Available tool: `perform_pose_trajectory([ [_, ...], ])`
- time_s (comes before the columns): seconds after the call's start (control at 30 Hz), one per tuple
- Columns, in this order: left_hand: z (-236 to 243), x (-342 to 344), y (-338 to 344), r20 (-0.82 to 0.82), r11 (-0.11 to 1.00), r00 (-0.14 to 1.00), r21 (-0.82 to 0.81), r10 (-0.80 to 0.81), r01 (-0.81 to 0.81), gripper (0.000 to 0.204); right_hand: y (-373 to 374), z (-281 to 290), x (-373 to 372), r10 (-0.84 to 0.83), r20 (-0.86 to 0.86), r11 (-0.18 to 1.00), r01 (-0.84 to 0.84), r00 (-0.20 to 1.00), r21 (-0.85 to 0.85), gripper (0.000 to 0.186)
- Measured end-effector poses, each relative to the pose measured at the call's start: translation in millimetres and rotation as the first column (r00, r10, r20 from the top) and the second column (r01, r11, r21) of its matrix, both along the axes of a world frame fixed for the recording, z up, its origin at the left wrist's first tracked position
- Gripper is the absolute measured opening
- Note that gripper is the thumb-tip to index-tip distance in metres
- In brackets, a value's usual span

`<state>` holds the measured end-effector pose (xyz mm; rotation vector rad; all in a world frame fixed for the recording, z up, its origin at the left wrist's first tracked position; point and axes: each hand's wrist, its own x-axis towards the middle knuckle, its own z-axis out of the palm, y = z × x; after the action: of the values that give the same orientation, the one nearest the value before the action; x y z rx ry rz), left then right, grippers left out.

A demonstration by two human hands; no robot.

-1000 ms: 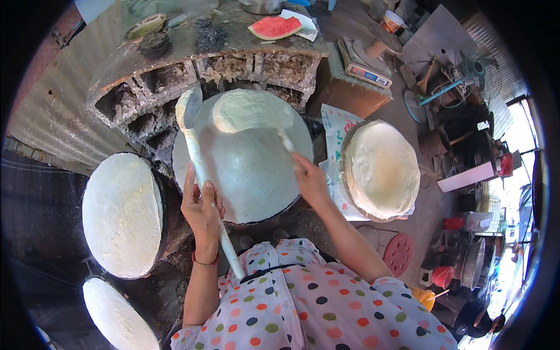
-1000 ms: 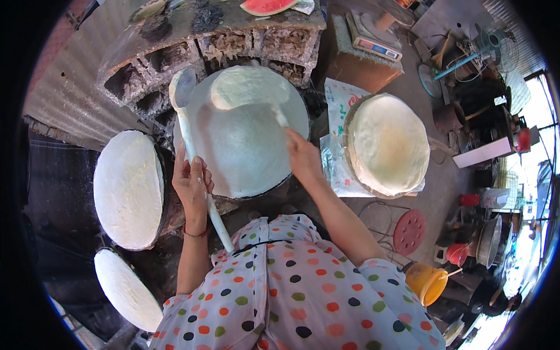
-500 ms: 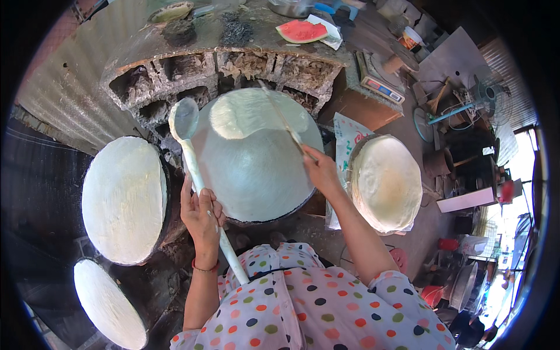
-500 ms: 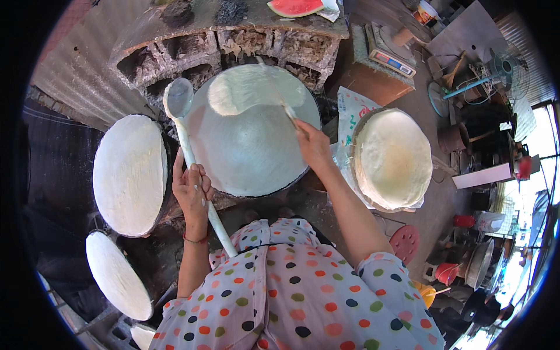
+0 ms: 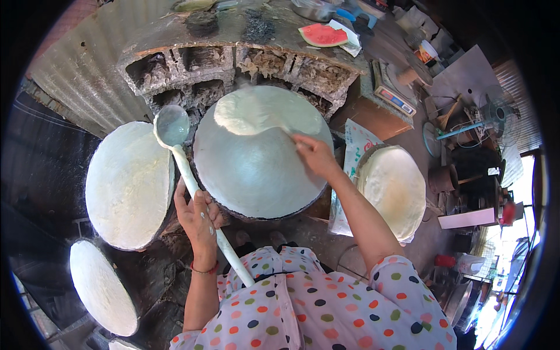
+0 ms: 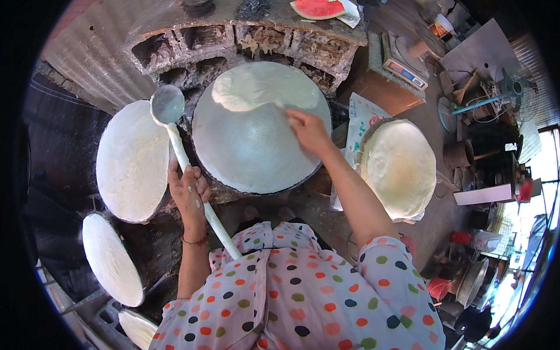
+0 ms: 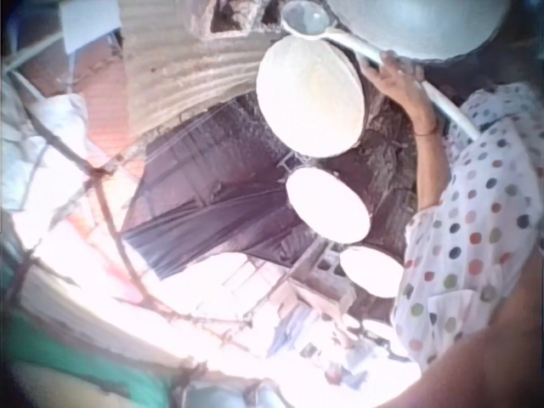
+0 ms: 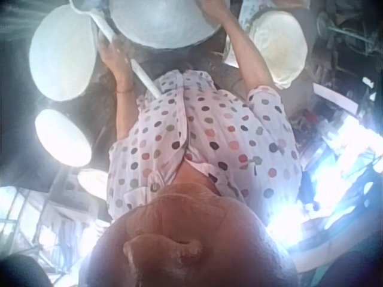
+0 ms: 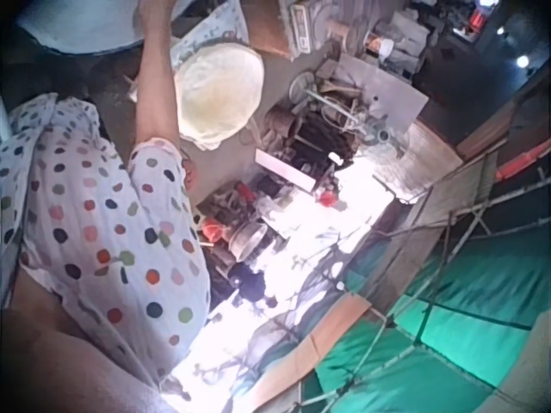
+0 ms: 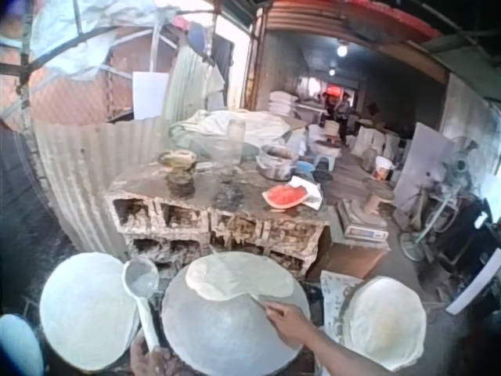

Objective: The person ladles batter onto hot griddles, spreads it into thin crepes, and flips them with a wooden spatula. Finished crepes are stacked on a nearby surface.

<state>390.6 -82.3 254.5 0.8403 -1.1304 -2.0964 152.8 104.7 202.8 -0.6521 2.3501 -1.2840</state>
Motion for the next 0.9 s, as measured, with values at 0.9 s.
perform_pose_trajectory([
  [0.9, 0, 29, 53, 0.054, 0.963, 0.962, -0.054, 0.266, -0.263, 0.051, -26, 24, -21, 0.344, 0.094, 0.931, -0.352, 0.934, 0.094, 0.032],
])
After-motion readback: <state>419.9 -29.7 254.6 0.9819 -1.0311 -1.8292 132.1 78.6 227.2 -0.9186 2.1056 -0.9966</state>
